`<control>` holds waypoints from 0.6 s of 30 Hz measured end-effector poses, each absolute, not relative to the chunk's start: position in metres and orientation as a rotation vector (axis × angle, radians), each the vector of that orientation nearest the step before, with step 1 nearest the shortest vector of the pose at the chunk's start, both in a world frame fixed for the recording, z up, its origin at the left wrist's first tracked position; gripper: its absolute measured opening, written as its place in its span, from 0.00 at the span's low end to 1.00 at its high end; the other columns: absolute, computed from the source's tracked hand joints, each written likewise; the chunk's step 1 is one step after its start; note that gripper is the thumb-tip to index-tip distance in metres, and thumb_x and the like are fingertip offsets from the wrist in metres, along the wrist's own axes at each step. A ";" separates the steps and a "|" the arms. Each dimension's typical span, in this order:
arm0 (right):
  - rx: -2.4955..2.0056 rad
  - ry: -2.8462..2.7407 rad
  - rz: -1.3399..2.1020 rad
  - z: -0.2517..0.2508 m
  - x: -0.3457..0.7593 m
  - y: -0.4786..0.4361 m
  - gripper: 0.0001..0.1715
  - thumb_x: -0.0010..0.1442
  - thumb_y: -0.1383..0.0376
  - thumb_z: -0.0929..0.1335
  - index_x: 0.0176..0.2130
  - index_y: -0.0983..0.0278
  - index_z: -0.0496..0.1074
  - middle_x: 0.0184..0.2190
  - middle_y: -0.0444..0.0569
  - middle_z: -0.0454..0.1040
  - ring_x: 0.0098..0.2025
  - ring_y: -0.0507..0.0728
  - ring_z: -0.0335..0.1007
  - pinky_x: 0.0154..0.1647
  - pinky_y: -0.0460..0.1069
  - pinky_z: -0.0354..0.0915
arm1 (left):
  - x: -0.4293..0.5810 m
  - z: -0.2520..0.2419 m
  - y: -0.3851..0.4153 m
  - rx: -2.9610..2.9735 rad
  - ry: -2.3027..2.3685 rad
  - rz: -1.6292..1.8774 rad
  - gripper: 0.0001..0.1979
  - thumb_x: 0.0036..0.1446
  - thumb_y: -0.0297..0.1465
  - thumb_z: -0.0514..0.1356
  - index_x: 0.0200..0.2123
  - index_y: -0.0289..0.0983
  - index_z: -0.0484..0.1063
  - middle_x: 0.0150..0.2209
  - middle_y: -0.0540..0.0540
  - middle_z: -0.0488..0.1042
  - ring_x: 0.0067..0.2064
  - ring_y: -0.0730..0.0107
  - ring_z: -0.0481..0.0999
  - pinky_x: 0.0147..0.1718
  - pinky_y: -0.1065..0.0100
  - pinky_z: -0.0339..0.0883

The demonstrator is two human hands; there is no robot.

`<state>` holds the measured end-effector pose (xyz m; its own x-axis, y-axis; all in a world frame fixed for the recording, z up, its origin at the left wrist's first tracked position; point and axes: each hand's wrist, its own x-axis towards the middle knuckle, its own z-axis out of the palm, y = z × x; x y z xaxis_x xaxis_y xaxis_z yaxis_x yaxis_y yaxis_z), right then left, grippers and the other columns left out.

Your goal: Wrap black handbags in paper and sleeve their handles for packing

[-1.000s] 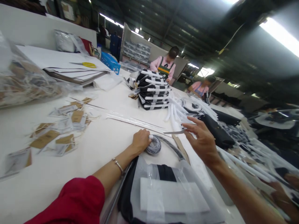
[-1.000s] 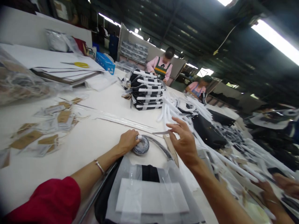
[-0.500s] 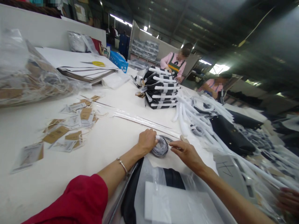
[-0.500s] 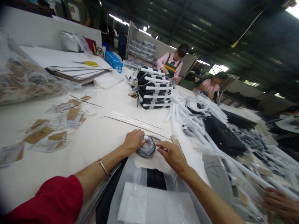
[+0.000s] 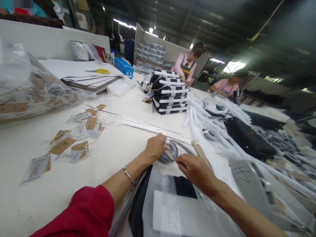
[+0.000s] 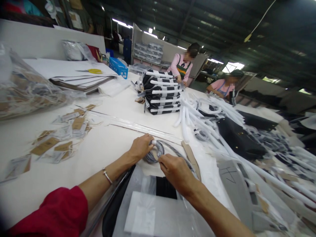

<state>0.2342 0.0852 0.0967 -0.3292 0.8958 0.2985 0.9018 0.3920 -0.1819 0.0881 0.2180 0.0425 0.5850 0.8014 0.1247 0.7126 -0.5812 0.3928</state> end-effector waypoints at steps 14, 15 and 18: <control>-1.535 -2.509 -0.323 0.080 0.219 0.089 0.15 0.64 0.74 0.61 0.28 0.62 0.68 0.23 0.44 0.73 0.24 0.52 0.69 0.25 0.48 0.57 | 0.089 0.049 0.216 2.524 1.196 0.432 0.07 0.61 0.32 0.57 0.43 0.41 0.70 0.46 0.46 0.72 0.45 0.63 0.76 0.42 0.66 0.69; -1.539 -2.522 -0.291 0.078 0.217 0.089 0.15 0.65 0.73 0.62 0.28 0.62 0.68 0.23 0.43 0.73 0.25 0.52 0.69 0.25 0.48 0.57 | 0.089 0.049 0.216 2.524 1.193 0.434 0.07 0.61 0.32 0.57 0.43 0.41 0.70 0.46 0.46 0.71 0.44 0.63 0.76 0.42 0.66 0.69; -1.544 -2.499 -0.271 0.077 0.217 0.093 0.12 0.64 0.71 0.64 0.29 0.61 0.71 0.24 0.43 0.74 0.26 0.52 0.70 0.27 0.48 0.57 | 0.089 0.049 0.216 2.527 1.188 0.439 0.07 0.61 0.31 0.57 0.43 0.41 0.70 0.46 0.46 0.71 0.44 0.63 0.76 0.41 0.65 0.69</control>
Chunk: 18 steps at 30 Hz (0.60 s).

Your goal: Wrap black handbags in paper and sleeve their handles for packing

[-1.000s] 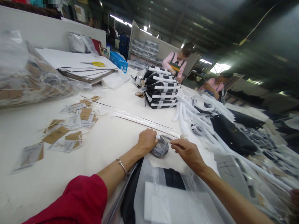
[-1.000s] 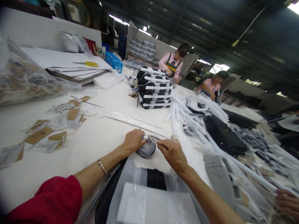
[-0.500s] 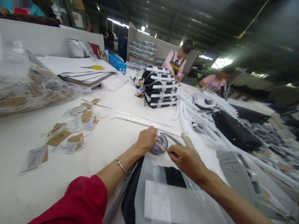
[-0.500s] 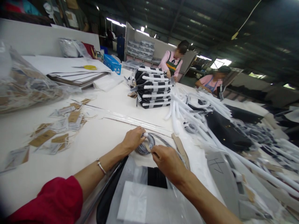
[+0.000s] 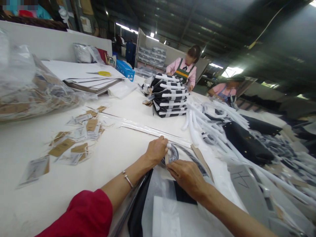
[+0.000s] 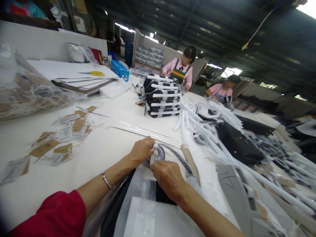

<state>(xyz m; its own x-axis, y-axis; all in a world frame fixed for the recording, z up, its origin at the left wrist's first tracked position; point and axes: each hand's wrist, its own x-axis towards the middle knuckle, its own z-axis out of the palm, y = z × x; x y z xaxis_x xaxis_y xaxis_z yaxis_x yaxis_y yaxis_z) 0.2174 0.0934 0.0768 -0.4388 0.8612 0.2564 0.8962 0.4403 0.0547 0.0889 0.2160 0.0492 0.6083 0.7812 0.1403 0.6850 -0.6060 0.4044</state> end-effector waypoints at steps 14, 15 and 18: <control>-1.499 -2.331 -0.441 0.074 0.219 0.111 0.08 0.58 0.73 0.68 0.31 0.61 0.73 0.27 0.45 0.73 0.32 0.56 0.67 0.36 0.52 0.57 | 0.087 0.057 0.212 2.526 1.147 0.437 0.07 0.61 0.29 0.57 0.43 0.40 0.70 0.46 0.45 0.71 0.45 0.62 0.76 0.42 0.65 0.69; -1.516 -2.325 -0.498 0.075 0.222 0.114 0.08 0.58 0.73 0.68 0.30 0.61 0.72 0.27 0.46 0.72 0.32 0.57 0.67 0.36 0.52 0.56 | 0.087 0.057 0.212 2.524 1.143 0.438 0.07 0.61 0.29 0.57 0.43 0.40 0.70 0.47 0.45 0.71 0.46 0.61 0.76 0.42 0.65 0.69; -1.537 -2.346 -0.587 0.073 0.227 0.123 0.08 0.56 0.74 0.68 0.30 0.61 0.72 0.27 0.46 0.72 0.33 0.58 0.66 0.36 0.53 0.57 | 0.087 0.058 0.211 2.519 1.135 0.447 0.07 0.61 0.29 0.57 0.43 0.40 0.70 0.47 0.44 0.71 0.46 0.61 0.76 0.42 0.65 0.69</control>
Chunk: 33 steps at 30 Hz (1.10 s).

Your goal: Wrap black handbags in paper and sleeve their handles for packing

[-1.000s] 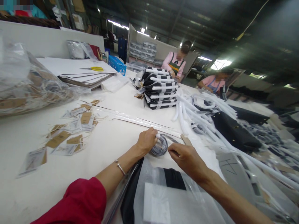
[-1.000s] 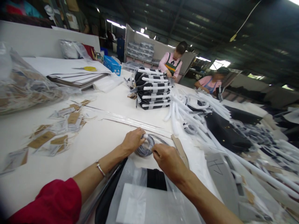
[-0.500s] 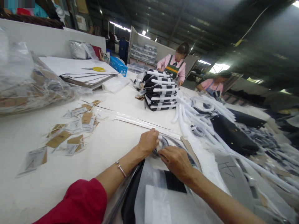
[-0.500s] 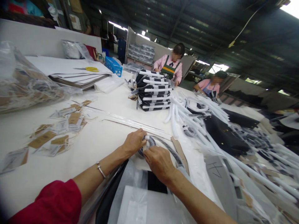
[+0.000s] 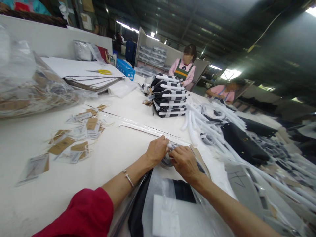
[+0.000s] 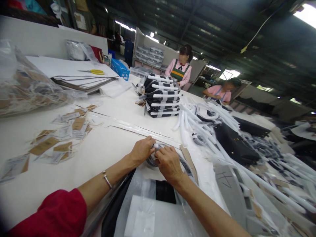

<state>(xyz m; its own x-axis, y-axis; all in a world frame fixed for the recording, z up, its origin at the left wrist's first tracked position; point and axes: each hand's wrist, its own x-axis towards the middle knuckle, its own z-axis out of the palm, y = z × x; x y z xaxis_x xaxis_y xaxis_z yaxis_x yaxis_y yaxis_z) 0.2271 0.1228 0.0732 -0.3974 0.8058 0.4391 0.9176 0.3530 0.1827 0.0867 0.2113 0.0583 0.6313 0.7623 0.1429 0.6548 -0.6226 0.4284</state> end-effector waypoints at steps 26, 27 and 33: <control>-1.219 -2.270 -0.445 0.071 0.249 0.148 0.18 0.66 0.71 0.62 0.55 0.62 0.69 0.44 0.56 0.77 0.47 0.61 0.73 0.50 0.58 0.72 | 0.069 0.047 0.249 1.598 0.891 0.443 0.28 0.63 0.51 0.46 0.27 0.36 0.69 0.28 0.44 0.75 0.36 0.60 0.75 0.39 0.61 0.71; -1.198 -2.292 -0.460 0.074 0.248 0.147 0.18 0.66 0.70 0.62 0.55 0.63 0.69 0.45 0.56 0.77 0.47 0.61 0.73 0.49 0.58 0.72 | 0.068 0.044 0.248 1.528 0.849 0.410 0.29 0.63 0.52 0.45 0.27 0.35 0.70 0.26 0.45 0.74 0.34 0.61 0.75 0.37 0.61 0.71; -1.081 -2.384 -0.465 0.084 0.238 0.139 0.22 0.65 0.73 0.61 0.57 0.65 0.67 0.47 0.58 0.76 0.50 0.62 0.71 0.51 0.59 0.70 | 0.071 0.047 0.243 1.245 0.646 0.379 0.20 0.54 0.47 0.61 0.29 0.34 0.72 0.27 0.49 0.74 0.30 0.70 0.71 0.31 0.67 0.69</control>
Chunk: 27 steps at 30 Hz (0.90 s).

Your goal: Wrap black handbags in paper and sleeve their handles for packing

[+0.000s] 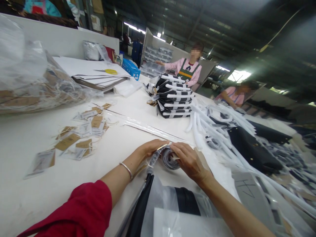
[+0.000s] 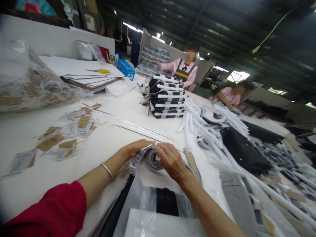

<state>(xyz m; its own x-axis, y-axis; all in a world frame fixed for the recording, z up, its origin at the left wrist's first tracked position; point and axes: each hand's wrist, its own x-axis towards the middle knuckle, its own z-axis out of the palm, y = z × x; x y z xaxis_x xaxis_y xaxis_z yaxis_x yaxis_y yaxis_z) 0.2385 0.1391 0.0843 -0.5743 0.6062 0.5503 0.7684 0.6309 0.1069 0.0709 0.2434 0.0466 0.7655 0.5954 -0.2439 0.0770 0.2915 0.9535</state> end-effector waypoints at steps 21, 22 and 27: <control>-1.205 -2.202 -0.019 0.083 0.224 0.141 0.10 0.63 0.71 0.66 0.40 0.60 0.76 0.39 0.51 0.80 0.42 0.58 0.75 0.45 0.54 0.70 | 0.070 0.051 0.252 1.665 0.722 0.436 0.05 0.46 0.31 0.58 0.22 0.36 0.68 0.21 0.53 0.66 0.26 0.72 0.62 0.25 0.71 0.53; -1.279 -2.133 0.055 0.085 0.223 0.142 0.08 0.62 0.70 0.67 0.38 0.60 0.76 0.36 0.50 0.79 0.40 0.58 0.75 0.44 0.54 0.70 | 0.070 0.053 0.252 1.704 0.719 0.444 0.05 0.46 0.31 0.57 0.22 0.36 0.68 0.22 0.53 0.66 0.28 0.71 0.63 0.26 0.71 0.54; -1.671 -1.757 0.503 0.103 0.219 0.147 0.04 0.52 0.67 0.73 0.26 0.60 0.75 0.30 0.45 0.76 0.38 0.58 0.72 0.43 0.52 0.64 | 0.072 0.066 0.246 1.830 0.741 0.500 0.03 0.49 0.29 0.55 0.24 0.37 0.66 0.26 0.52 0.67 0.31 0.69 0.65 0.28 0.70 0.55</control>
